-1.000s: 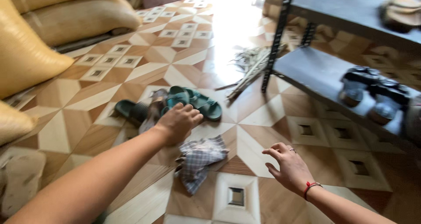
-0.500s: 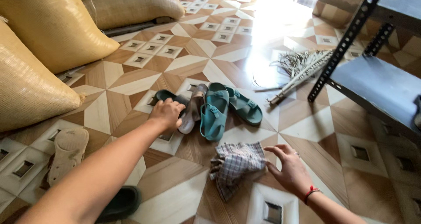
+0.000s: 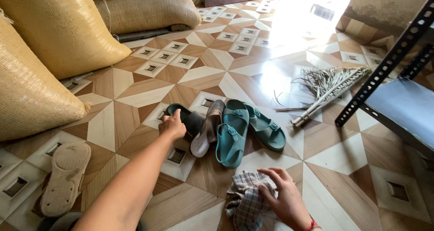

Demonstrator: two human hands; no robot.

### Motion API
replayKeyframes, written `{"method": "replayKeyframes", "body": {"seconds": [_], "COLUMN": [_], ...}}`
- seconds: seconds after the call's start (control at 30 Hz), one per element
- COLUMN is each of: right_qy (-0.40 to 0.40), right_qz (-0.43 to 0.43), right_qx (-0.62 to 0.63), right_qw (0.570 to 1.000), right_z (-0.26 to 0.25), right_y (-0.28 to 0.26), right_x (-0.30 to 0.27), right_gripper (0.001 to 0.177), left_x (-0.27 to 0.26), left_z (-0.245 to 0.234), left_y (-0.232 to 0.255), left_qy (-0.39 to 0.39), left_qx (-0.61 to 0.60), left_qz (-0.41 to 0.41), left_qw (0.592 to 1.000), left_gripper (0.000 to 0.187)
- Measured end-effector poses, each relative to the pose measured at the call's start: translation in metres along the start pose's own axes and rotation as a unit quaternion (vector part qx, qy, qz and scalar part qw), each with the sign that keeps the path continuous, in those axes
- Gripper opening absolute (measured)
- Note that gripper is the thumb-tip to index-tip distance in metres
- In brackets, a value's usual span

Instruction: The person wipes several pairs of sandals and flip-flops with a cloth, then places them on a metal shoe rack. The person also places a pair of teal sandals into a cardboard box.

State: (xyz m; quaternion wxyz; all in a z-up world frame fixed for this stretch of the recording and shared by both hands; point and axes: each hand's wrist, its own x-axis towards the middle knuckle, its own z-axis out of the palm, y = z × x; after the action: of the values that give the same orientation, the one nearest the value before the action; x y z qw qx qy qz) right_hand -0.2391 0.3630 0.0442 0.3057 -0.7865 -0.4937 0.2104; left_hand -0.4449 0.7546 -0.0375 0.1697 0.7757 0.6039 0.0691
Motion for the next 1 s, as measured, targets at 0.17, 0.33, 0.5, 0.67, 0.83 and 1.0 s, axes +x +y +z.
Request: {"method": "replayKeyframes", "body": {"seconds": [0.17,0.33,0.5,0.67,0.83,1.0], "right_qy": [-0.013,-0.016,0.001,0.0,-0.035,-0.021], "right_qz": [0.026,0.044,0.036,0.027,0.086,0.036], "right_qx": [0.043,0.017,0.004,-0.005,-0.027,-0.031], "right_qw": [0.999,0.999,0.999,1.0,0.995,0.999], "right_z": [0.002,-0.006,-0.009,-0.017,-0.029,-0.038], "right_y": [-0.002,0.004,0.019,0.022,0.007,0.002], "right_x": [-0.001,-0.003,-0.009,-0.014,-0.018,-0.026], "right_gripper": [0.043,0.045,0.048,0.047,0.045,0.045], "left_x": [0.014,0.009,-0.006,-0.033,-0.064,-0.114], "left_z": [0.026,0.036,0.026,0.016,0.005,0.0], "left_y": [-0.005,-0.004,-0.015,-0.023,-0.026,-0.019], "left_qy": [0.001,0.006,0.043,0.023,-0.036,-0.023], "left_qx": [-0.006,-0.006,0.005,-0.033,-0.039,-0.121], "left_qz": [0.007,-0.012,0.007,-0.001,-0.05,-0.067], "left_qw": [1.0,1.0,0.999,0.999,0.997,0.99], "left_gripper": [0.063,0.062,0.069,0.067,0.064,0.05]}}
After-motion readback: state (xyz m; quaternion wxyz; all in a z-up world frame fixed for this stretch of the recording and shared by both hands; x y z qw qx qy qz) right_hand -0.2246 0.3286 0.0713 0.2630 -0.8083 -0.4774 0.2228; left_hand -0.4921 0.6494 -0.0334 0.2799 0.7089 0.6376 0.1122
